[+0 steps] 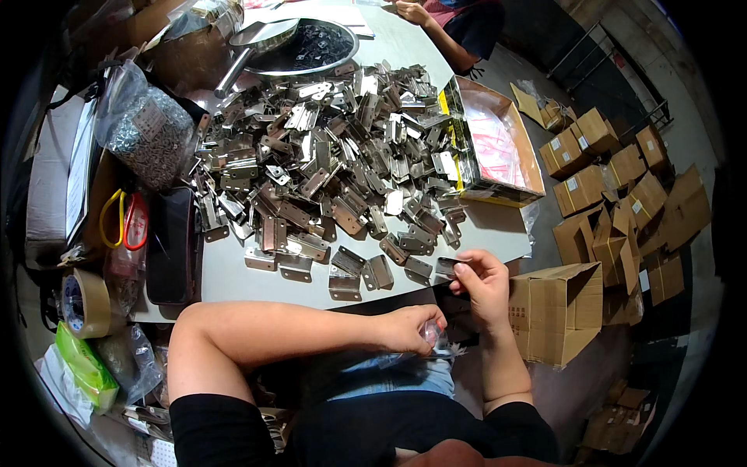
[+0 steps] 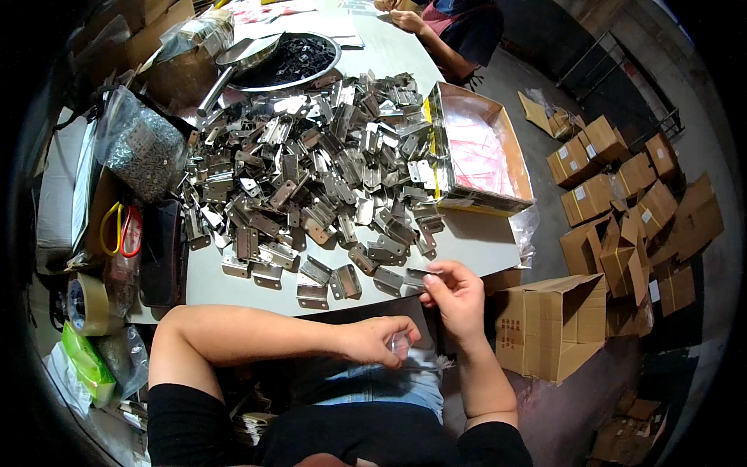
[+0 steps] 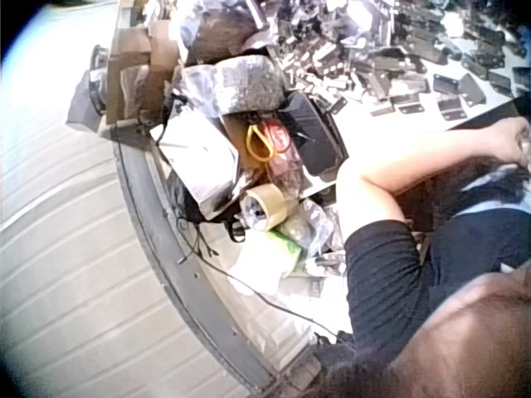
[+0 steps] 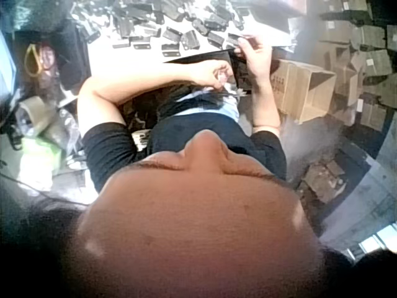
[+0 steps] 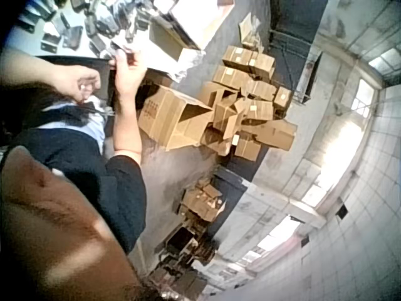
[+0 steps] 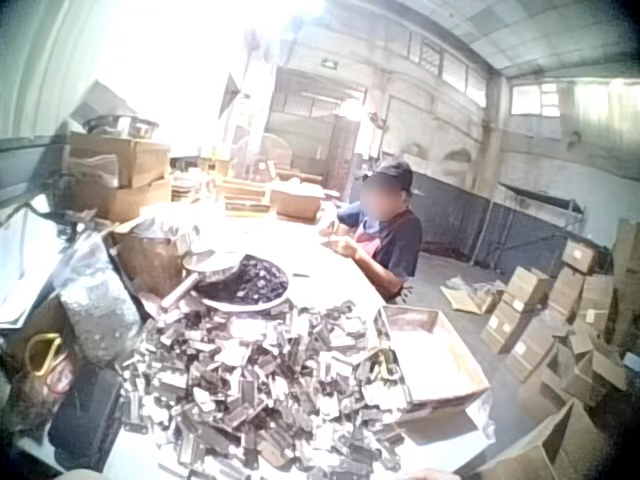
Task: The person repeatedly picks small metallic rectangular parts from a large pile on a table, places them into small clear plastic bags, and sets the filled bags into a cardboard box. The process is continuous and repetitive throughout the clip.
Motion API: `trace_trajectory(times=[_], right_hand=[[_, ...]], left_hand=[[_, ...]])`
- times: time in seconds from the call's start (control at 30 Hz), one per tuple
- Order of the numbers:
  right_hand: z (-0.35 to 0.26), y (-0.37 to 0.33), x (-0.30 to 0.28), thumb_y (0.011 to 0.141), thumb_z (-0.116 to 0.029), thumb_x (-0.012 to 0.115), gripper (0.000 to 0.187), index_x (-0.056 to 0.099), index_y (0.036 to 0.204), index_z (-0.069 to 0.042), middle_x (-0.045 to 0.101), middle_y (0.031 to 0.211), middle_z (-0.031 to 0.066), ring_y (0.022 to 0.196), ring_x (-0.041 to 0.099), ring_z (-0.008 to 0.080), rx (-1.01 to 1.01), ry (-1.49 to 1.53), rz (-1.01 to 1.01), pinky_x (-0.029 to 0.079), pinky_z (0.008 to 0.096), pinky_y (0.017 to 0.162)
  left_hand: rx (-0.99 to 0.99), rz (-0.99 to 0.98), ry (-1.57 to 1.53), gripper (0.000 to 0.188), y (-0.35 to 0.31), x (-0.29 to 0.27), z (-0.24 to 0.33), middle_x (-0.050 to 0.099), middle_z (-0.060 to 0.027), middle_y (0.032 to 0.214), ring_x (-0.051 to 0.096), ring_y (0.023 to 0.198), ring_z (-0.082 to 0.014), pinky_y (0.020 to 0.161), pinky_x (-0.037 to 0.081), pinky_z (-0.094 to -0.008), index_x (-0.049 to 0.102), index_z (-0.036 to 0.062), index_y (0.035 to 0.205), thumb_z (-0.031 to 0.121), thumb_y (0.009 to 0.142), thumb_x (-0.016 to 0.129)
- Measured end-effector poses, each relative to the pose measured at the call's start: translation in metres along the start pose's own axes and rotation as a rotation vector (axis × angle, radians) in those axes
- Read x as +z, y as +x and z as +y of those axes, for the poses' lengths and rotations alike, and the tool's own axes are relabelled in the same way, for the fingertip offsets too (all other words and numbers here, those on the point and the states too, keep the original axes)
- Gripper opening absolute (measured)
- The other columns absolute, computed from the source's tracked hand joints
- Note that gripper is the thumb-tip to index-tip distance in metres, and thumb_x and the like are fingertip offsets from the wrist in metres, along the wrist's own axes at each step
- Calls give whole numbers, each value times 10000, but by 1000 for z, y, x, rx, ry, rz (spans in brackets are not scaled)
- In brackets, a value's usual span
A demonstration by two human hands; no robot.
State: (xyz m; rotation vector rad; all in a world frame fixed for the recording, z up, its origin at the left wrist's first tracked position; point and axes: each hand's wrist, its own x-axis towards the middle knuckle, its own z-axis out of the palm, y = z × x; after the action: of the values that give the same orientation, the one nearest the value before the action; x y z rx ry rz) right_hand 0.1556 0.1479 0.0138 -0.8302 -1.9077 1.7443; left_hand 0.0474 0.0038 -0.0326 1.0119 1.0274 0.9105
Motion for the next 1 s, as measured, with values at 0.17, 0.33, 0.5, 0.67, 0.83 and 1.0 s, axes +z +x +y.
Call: trace_trajectory(times=[0.17,0.33,0.5,0.67,0.83,1.0], right_hand=[[-5,6,22,893,-85,650,107,635,943,9,658,747,57,578,595,71,166,2,-93,474,203,514],[-19,4,34,835,-80,693,109,639,857,12,629,702,25,561,544,66,-106,-554,-107,426,230,513],[-17,2,36,819,-57,673,79,636,850,6,622,729,69,612,576,110,-314,-586,22,452,258,556],[-17,5,36,809,-66,674,106,656,891,-1,630,826,122,694,639,255,-278,-663,-7,508,327,634],[-22,5,38,779,-61,701,178,688,953,-21,643,890,107,805,636,288,-654,-806,-51,517,346,714],[-9,10,31,754,-76,732,169,685,910,-30,661,940,105,852,628,292,-688,-863,-47,516,372,761]], left_hand=[[10,103,-73,471,-1,7,-4,574,-32,890,564,832,-124,752,484,-275,485,22,1161,34,744,702],[-15,256,-134,440,-1,12,-8,561,-17,875,544,814,-109,741,474,-261,476,28,1135,26,761,709],[-4,202,-325,421,5,16,-24,540,-3,855,525,803,-96,741,468,-250,449,36,1113,-13,775,696],[-11,176,-286,422,3,16,-22,528,4,859,515,813,-92,748,463,-247,448,37,1115,-19,774,690],[4,192,-245,408,5,16,-23,517,9,873,506,831,-86,751,457,-241,457,39,1108,-5,775,688],[-15,187,-209,403,4,16,-19,516,11,863,507,815,-87,749,462,-246,462,40,1105,-8,775,688]])
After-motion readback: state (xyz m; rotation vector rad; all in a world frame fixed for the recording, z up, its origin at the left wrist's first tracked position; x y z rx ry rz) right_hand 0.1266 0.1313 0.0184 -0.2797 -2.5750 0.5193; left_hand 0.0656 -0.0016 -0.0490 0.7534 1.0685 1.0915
